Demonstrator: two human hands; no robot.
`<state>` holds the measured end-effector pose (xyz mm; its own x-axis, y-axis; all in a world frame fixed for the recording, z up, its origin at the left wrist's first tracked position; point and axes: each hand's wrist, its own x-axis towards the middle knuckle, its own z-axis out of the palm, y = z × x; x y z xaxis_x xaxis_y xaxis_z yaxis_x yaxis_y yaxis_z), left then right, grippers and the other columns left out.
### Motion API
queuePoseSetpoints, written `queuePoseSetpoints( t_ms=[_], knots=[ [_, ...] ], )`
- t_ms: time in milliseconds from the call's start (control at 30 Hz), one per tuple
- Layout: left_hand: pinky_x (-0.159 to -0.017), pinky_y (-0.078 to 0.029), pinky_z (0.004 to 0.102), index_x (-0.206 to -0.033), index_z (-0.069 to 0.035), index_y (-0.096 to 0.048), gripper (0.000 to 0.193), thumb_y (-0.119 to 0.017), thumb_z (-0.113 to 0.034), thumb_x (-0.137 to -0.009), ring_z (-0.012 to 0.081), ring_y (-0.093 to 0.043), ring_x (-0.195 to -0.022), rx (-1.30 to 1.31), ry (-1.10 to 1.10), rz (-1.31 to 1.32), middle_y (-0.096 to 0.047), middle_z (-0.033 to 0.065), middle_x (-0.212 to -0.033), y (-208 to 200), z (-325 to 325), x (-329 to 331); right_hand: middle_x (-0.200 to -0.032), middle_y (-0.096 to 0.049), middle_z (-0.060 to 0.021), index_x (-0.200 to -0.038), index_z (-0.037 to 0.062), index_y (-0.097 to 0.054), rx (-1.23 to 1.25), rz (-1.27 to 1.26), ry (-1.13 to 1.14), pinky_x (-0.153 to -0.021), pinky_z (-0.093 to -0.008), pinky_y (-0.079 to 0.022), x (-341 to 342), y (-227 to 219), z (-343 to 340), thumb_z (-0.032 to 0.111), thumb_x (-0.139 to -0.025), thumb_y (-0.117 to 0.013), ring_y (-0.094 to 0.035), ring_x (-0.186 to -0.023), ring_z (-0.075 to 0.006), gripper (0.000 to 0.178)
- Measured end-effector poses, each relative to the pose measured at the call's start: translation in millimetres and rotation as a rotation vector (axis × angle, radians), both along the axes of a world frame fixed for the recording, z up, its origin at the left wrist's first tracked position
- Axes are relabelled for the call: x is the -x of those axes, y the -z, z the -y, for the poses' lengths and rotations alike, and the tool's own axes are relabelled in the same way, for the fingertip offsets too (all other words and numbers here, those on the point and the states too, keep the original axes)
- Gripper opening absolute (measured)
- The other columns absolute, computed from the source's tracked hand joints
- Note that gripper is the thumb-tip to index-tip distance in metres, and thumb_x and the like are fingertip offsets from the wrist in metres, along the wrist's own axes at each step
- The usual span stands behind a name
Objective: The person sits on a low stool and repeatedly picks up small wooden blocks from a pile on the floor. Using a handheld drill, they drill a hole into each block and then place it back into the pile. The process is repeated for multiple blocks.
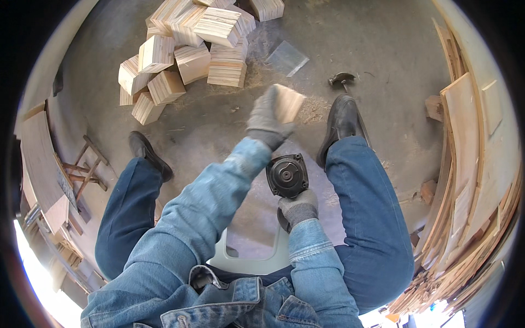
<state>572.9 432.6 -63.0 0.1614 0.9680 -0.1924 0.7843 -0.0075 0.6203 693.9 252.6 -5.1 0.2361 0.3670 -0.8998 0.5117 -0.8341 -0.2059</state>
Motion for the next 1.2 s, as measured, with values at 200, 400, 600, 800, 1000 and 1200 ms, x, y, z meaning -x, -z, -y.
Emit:
queuePoseSetpoints(
  t_ms=[200, 400, 600, 800, 1000, 1200],
  knots=[
    [-0.082, -0.061, 0.0336, -0.133, -0.011, -0.054, 0.069, -0.089, -0.021, -0.074, 0.0238, -0.069, -0.095, -0.204, -0.572, 0.312, -0.066, 0.014, -0.112, 40, 55, 152, -0.111, -0.075, -0.0171, -0.115, 0.0096, -0.074, 0.099, 0.032, -0.068, -0.093, -0.0374, -0.055, 0, 17, 5, 0.011, -0.078, -0.071, -0.07, -0.11, -0.0312, 0.037],
    [-0.1, -0.05, 0.0432, -0.14, -0.003, -0.047, 0.095, -0.087, -0.028, -0.057, 0.0356, -0.062, -0.115, -0.11, -0.972, -0.249, -0.061, 0.0204, -0.125, 60, 93, 301, -0.107, -0.077, -0.013, -0.114, 0.0063, -0.073, 0.074, 0.032, -0.034, -0.087, -0.0341, -0.056, 1, 22, 8, 0.007, -0.074, -0.071, -0.074, -0.1, -0.0245, 0.04],
    [-0.108, -0.046, 0.0419, -0.145, -0.003, -0.043, 0.105, -0.089, -0.03, -0.054, 0.0384, -0.057, -0.125, -0.091, -0.95, -0.443, -0.058, 0.0222, -0.132, 71, 103, 336, -0.104, -0.078, -0.0119, -0.112, 0.006, -0.074, 0.098, 0.004, 0.041, -0.086, -0.0339, -0.057, 9, 3, -7, 0.007, -0.073, -0.072, -0.074, -0.097, -0.0237, 0.039],
    [-0.105, -0.05, 0.0436, -0.144, -0.005, -0.044, 0.101, -0.088, -0.029, -0.056, 0.0401, -0.059, -0.121, -0.03, -0.913, -0.34, -0.058, 0.0251, -0.13, 52, 86, 270, -0.103, -0.078, -0.0123, -0.111, 0.0066, -0.075, 0.065, 0.032, -0.071, -0.086, -0.0339, -0.057, 15, -8, -13, 0.007, -0.072, -0.072, -0.075, -0.098, -0.0235, 0.039],
    [-0.102, -0.051, 0.0522, -0.149, -0.008, -0.04, 0.097, -0.082, -0.025, -0.064, 0.0447, -0.059, -0.114, 0.089, -0.634, -0.091, -0.057, 0.026, -0.126, 39, 59, 139, -0.103, -0.078, -0.0123, -0.111, 0.0059, -0.074, 0.059, 0.039, -0.084, -0.088, -0.0339, -0.056, 11, -4, -10, 0.007, -0.071, -0.072, -0.074, -0.1, -0.0243, 0.041],
    [-0.114, -0.042, 0.0461, -0.154, -0.009, -0.037, 0.104, -0.085, -0.031, -0.065, 0.041, -0.052, -0.129, 0.178, -0.202, -0.016, -0.051, 0.0241, -0.137, 47, 22, 4, -0.096, -0.077, -0.0093, -0.106, 0.0029, -0.074, -0.013, 0.014, 0.027, -0.084, -0.035, -0.057, -3, 20, 9, 0.003, -0.07, -0.072, -0.074, -0.091, -0.0227, 0.036]
  ],
)
